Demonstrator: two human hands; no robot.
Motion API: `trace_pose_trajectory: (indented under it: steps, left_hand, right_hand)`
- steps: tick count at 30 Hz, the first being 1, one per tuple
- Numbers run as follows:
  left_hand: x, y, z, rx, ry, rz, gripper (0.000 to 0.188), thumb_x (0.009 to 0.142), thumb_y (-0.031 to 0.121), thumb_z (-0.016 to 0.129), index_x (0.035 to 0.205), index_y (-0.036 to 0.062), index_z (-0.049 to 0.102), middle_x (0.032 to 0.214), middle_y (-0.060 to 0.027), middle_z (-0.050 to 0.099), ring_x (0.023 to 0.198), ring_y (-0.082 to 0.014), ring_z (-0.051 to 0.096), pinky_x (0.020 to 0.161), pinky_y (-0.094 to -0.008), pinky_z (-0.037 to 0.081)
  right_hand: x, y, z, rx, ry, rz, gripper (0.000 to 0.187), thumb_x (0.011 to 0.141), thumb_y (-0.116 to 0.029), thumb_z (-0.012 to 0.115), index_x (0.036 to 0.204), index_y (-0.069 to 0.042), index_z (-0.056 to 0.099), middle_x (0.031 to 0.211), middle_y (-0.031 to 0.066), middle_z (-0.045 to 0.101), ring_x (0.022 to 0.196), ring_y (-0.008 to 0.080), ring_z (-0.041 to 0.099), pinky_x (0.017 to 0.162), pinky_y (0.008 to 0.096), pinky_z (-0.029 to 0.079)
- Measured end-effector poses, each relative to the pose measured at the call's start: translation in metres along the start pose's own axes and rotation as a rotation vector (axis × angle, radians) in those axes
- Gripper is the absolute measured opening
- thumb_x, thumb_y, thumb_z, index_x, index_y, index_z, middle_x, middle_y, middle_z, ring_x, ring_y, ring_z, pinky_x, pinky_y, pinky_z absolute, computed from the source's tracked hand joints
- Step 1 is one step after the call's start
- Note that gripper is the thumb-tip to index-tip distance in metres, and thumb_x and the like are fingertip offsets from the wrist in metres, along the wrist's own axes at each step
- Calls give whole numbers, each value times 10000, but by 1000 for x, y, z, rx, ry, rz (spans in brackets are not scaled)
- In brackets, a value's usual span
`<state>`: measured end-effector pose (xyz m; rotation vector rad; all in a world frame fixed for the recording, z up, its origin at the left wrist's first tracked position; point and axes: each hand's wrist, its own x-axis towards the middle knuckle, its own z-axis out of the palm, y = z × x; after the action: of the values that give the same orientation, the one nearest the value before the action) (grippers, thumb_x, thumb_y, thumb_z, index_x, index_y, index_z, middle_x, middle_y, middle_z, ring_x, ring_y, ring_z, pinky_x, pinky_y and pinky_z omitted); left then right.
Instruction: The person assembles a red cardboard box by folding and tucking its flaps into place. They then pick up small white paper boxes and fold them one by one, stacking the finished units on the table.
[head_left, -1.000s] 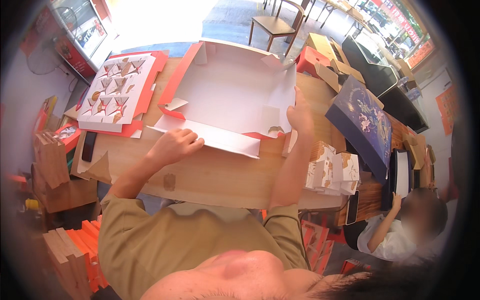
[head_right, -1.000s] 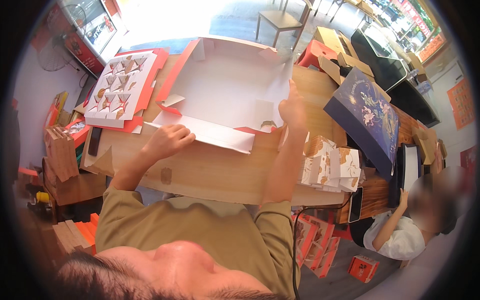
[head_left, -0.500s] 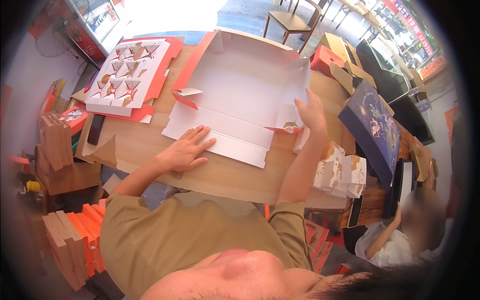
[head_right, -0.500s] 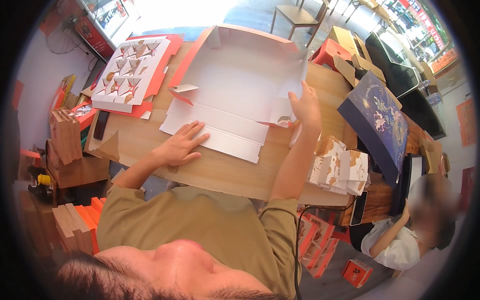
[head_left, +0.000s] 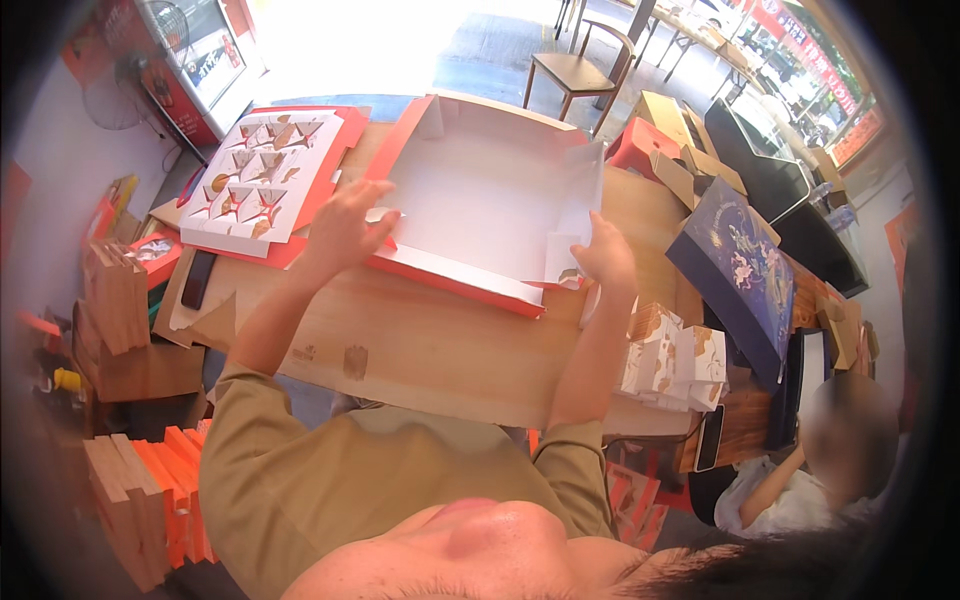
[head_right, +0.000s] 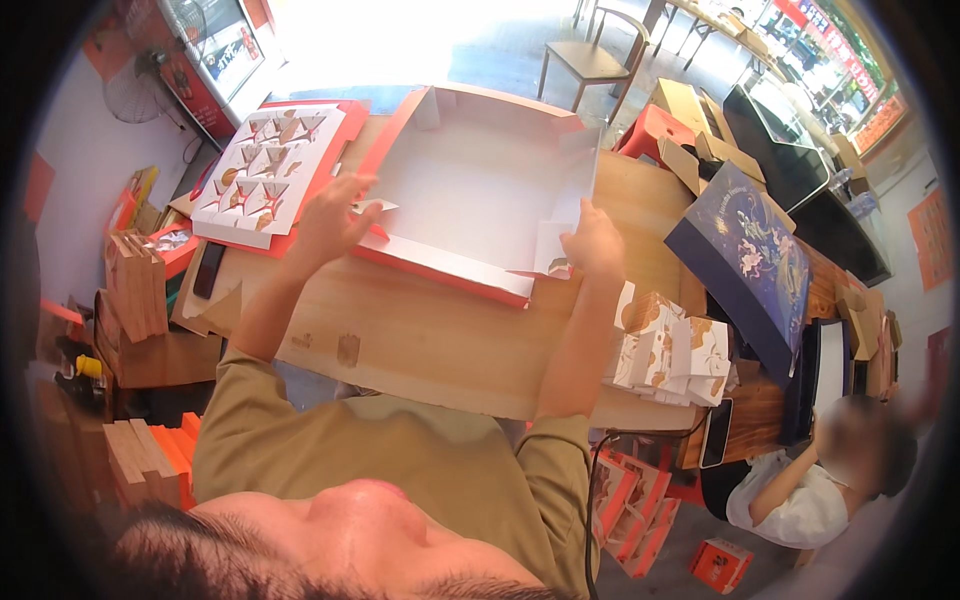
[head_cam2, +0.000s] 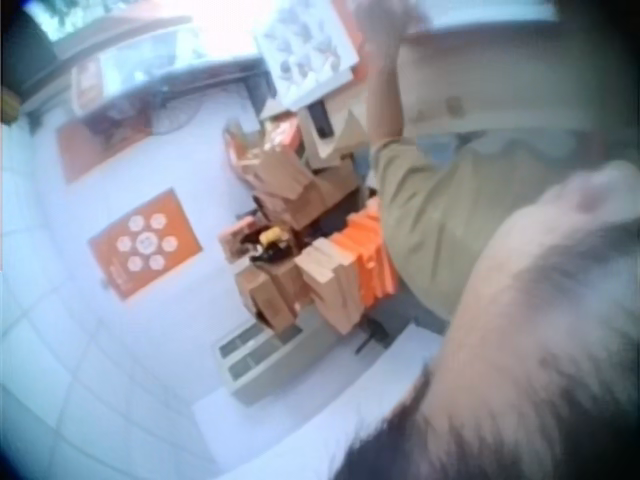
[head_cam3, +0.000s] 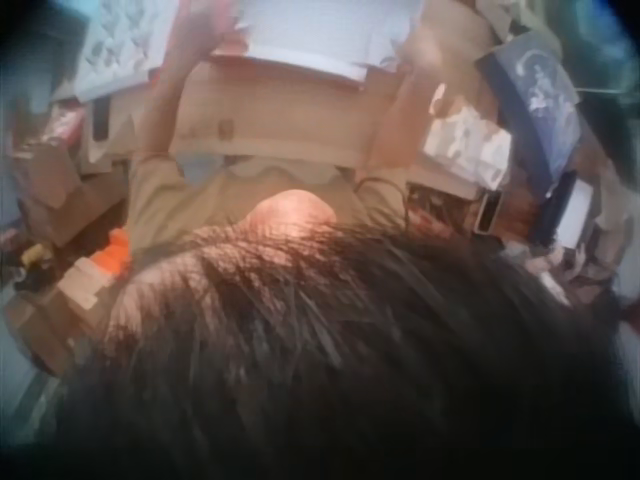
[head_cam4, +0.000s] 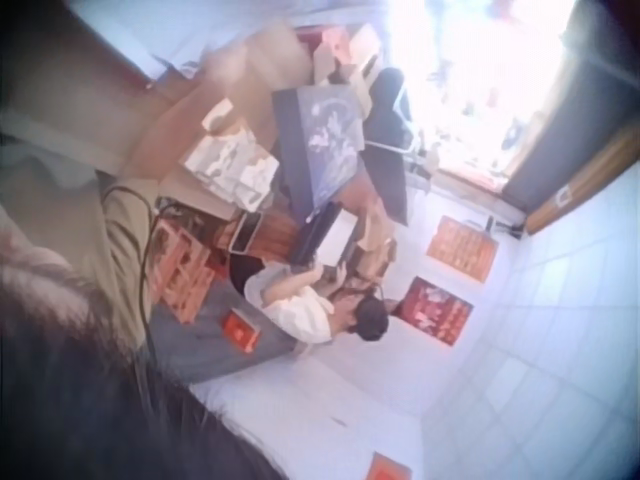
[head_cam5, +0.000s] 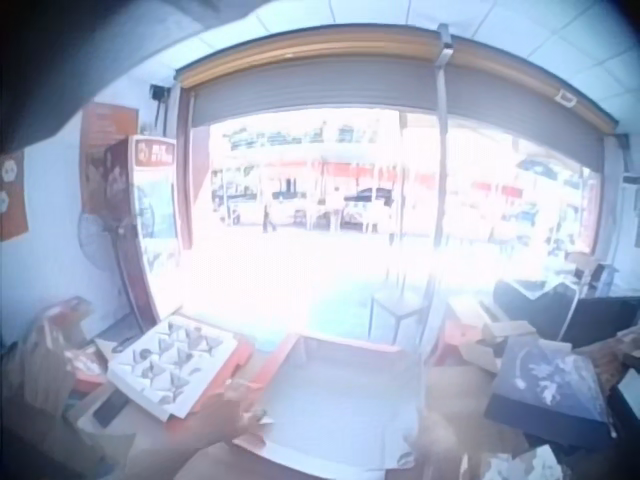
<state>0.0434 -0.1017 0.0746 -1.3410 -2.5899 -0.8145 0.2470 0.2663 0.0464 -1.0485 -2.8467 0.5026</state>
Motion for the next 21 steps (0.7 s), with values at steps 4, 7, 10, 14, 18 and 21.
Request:
trace_pose_trajectory:
  steps: [4, 7, 10, 14, 18, 21]
  left_hand:
    - [57, -63, 23, 203, 52, -129, 583, 911, 333, 711, 1405, 48, 587, 1201, -186, 694, 1105, -335, 688, 908, -453, 556]
    - [79, -88, 24, -16, -114, -294, 553, 890, 259, 654, 1390, 29, 601, 1179, -187, 700, 1077, -311, 689, 927, -444, 548]
    - [90, -115, 8, -267, -208, -419, 546, 877, 197, 602, 1389, 8, 604, 1183, -179, 694, 1050, -245, 687, 904, -406, 558]
    - [68, -170, 2, -761, -108, -535, 525, 884, 158, 582, 1377, -21, 612, 1109, -149, 707, 1007, -180, 678, 804, -345, 562]
    - [33, -190, 9, -436, -5, -440, 496, 956, 64, 625, 1435, -29, 540, 1024, -95, 720, 863, -115, 657, 717, -279, 524]
    - [16, -193, 12, -541, -16, -482, 560, 911, 125, 692, 1446, 15, 566, 1201, -166, 705, 1030, -174, 675, 828, -334, 550]
  right_hand:
    - [-2, -9, -12, 80, -56, -11, 689, 871, -269, 790, 1457, -47, 505, 1376, 193, 622, 1275, 341, 623, 1079, 453, 504]
    - [3, 3, -6, 114, -50, -13, 680, 878, -313, 789, 1428, -27, 510, 1379, 197, 614, 1268, 345, 627, 1070, 457, 509]
    - [5, 5, -4, 156, -48, 4, 721, 886, -371, 783, 1434, 1, 497, 1404, 206, 591, 1267, 359, 626, 1065, 460, 514]
    - [8, 1, 2, 139, -5, 47, 789, 884, -423, 782, 1441, 45, 477, 1491, 229, 507, 1273, 377, 623, 1062, 461, 518]
    - [16, 4, 13, 148, 43, 68, 852, 869, -449, 792, 1466, 62, 462, 1596, 241, 388, 1331, 395, 579, 1088, 470, 500]
    - [20, 13, 26, 49, 143, 88, 874, 856, -459, 803, 1476, 61, 474, 1637, 252, 331, 1413, 405, 498, 1133, 483, 459]
